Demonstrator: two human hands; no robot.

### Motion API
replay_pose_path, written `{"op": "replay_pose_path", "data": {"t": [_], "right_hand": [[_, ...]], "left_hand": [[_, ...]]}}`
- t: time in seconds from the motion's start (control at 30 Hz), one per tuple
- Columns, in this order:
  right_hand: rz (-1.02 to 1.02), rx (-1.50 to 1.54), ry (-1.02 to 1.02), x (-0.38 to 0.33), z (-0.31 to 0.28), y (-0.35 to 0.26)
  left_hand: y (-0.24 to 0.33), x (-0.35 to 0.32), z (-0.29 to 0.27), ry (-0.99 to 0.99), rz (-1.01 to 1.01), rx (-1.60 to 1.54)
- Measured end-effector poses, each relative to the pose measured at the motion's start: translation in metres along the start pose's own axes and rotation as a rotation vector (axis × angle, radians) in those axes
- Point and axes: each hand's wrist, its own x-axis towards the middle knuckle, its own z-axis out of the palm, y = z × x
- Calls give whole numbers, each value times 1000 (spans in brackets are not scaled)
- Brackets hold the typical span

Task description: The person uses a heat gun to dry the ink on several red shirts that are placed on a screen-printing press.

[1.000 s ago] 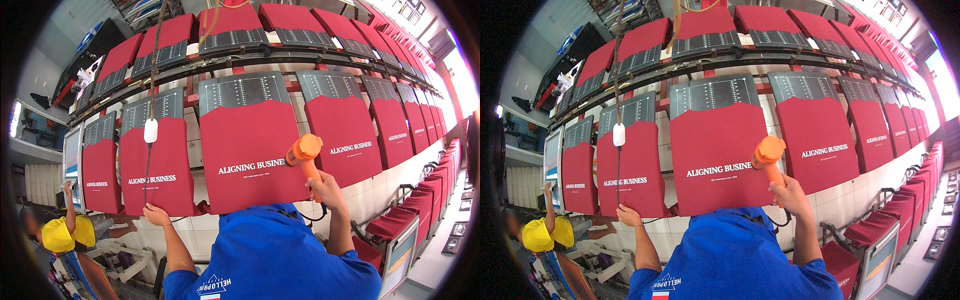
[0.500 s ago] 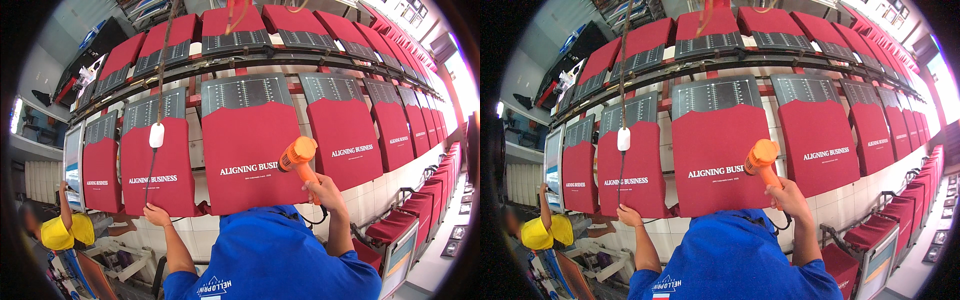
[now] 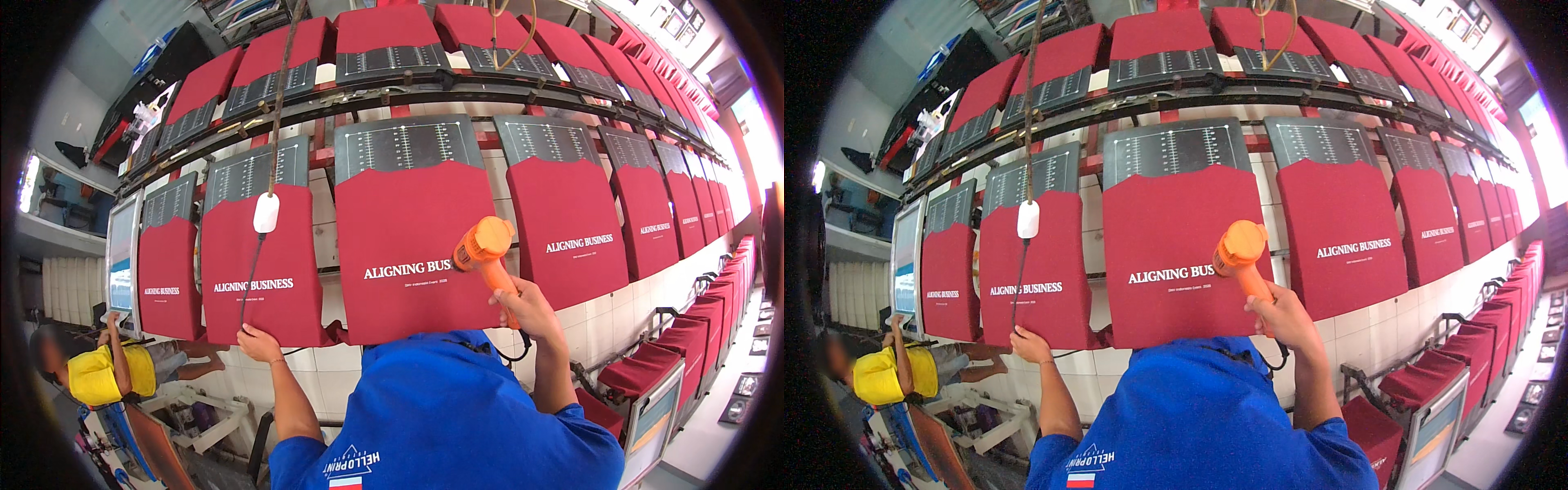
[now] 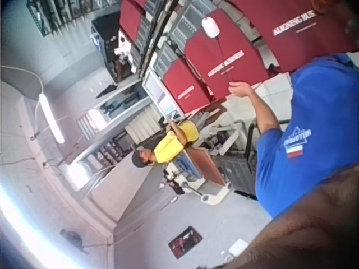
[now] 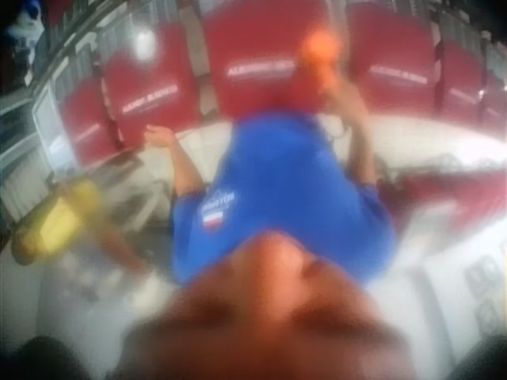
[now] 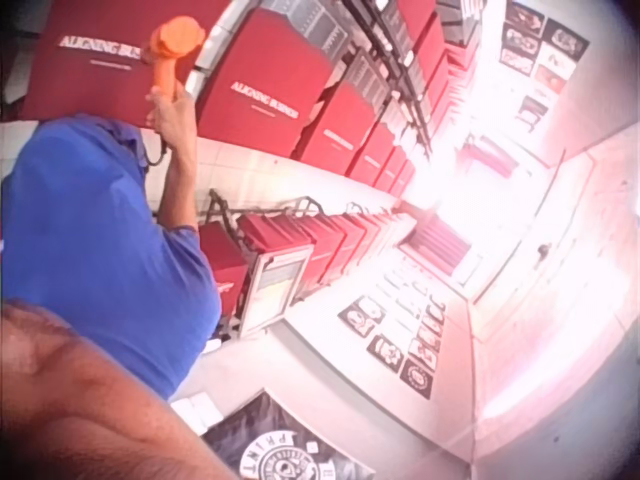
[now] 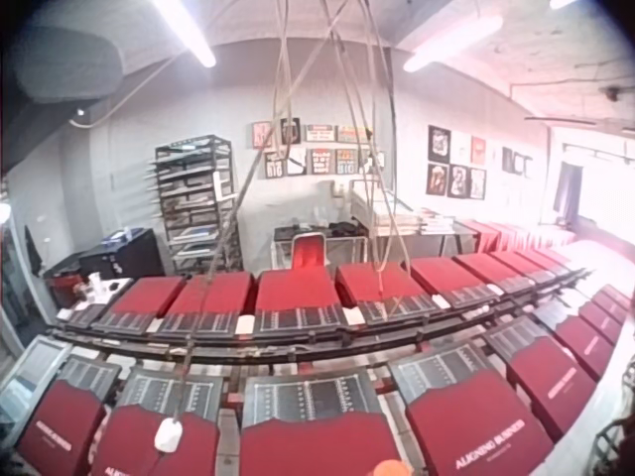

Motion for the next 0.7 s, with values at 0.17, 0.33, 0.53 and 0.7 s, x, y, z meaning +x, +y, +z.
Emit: {"op": "replay_pose_path", "data": {"t": [0.17,0.33,0.53,0.7], "right_hand": [[-22,-38,-31,0,6,-2],[-2,-29,-40,1,12,3],[-19,-29,-35,0,12,0],[13,-23,-88,5,10,1]], "left_hand": [[-1,1,-1,-6,-4,-21],[3,0,-3,-24,-16,-12],[6,0,-6,-9,-16,-13],[9,-2,-8,-2,-15,-27]]}}
